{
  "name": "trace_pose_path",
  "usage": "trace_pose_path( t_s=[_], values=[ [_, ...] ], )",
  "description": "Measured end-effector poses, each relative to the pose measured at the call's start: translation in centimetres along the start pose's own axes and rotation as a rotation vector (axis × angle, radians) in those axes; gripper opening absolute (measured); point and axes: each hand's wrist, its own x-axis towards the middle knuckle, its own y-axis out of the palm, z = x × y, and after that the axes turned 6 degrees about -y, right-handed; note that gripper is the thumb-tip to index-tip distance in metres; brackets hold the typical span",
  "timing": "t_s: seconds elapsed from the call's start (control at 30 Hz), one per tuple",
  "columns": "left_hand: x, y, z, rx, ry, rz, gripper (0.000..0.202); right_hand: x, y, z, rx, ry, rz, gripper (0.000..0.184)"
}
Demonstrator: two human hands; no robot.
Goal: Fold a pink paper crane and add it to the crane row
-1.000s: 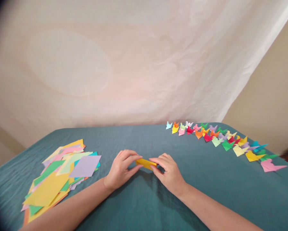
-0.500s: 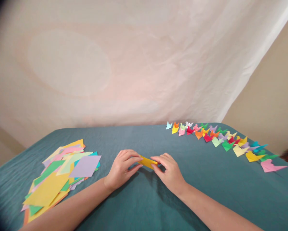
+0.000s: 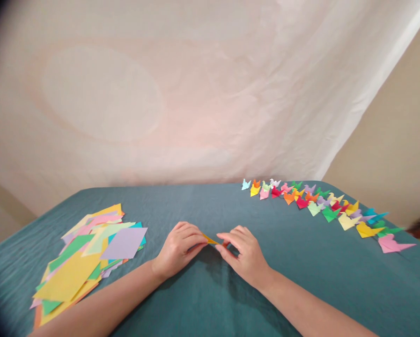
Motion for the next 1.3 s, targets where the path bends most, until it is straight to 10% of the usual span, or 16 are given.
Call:
trace_pose_path(
  t_s=[0.53,1.3],
  values=[
    [-0.1,0.6,0.3,0.009,0.084,0.123,0.016,0.3,-1.0,0.0,-0.144,-0.284,0.193,0.041],
    [-0.5,0.2,-0.9,0.101,0.126,0.199,0.021,0.2,-0.8,-1.4,-0.252,-0.185,0.187,0.026]
  ],
)
